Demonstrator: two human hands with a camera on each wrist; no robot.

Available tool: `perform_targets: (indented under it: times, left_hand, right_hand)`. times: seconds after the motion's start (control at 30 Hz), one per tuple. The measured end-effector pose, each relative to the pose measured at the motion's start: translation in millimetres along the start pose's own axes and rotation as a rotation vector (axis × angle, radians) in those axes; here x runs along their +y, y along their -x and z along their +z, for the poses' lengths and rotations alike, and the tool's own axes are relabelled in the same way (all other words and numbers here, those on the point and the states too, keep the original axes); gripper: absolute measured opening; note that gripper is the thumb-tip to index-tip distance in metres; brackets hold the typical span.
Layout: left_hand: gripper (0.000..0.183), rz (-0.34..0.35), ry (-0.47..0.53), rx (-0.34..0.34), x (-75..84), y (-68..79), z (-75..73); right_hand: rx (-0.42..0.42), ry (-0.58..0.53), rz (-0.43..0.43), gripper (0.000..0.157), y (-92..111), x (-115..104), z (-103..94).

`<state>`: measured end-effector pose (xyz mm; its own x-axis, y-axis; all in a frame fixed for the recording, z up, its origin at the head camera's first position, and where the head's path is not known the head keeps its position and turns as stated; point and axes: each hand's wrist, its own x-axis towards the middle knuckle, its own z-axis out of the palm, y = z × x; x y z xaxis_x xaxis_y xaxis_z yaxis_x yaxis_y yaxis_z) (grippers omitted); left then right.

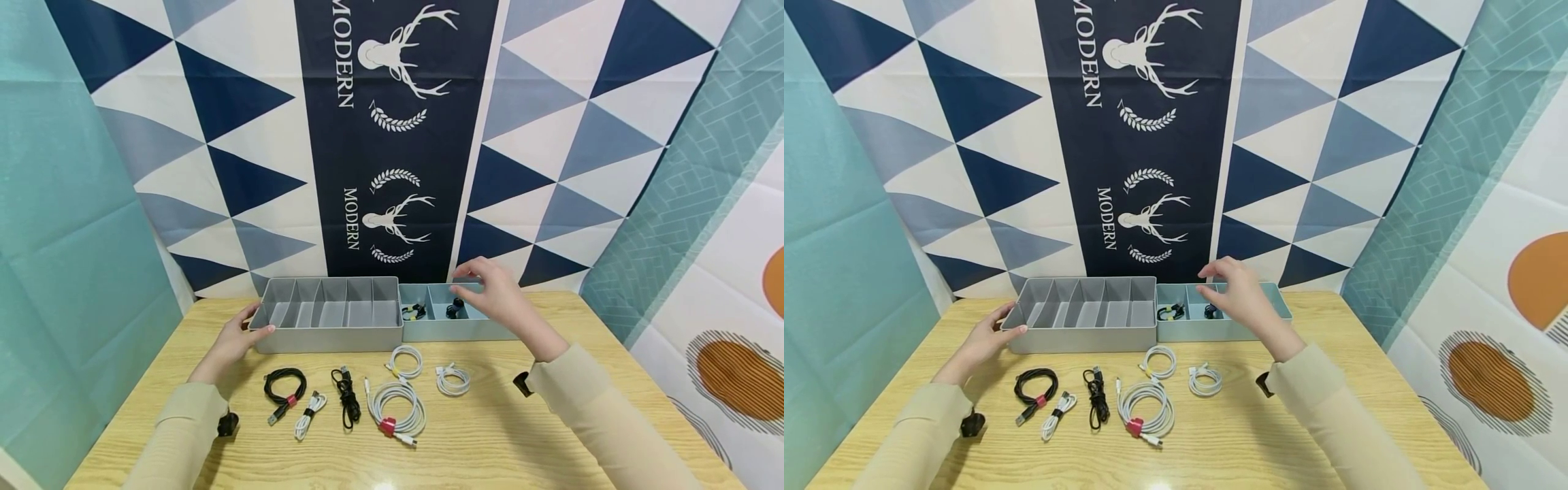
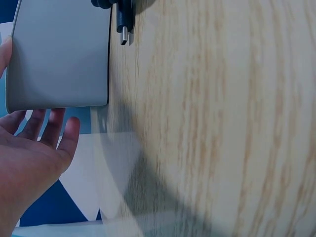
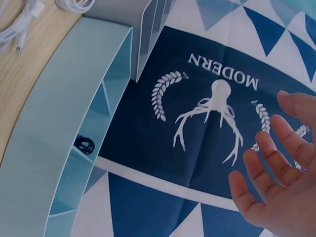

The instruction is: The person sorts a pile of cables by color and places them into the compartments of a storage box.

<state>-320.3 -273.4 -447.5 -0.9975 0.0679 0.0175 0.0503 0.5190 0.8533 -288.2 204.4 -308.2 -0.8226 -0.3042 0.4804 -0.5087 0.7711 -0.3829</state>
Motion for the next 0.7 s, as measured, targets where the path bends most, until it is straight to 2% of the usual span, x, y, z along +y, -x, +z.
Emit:
perform_targets:
  times: [0.23,0.5,0.7]
  left_hand:
    - [0.09,-0.01,0.0,-0.008,0.4,-1.6,0.1]
    - [0.085,-0.012,0.008,-0.005,2.4,-0.1,0.2]
    - [0.084,-0.014,0.009,-0.006,3.3,1.4,0.2]
  right_hand:
    - [0.037,-0.014,-0.096,0.022,6,-13,1.2]
    - [0.096,-0.033,-0.158,0.021,13,-30,5.0]
    - [0.105,-0.054,-0.185,0.023,19,-40,11.5]
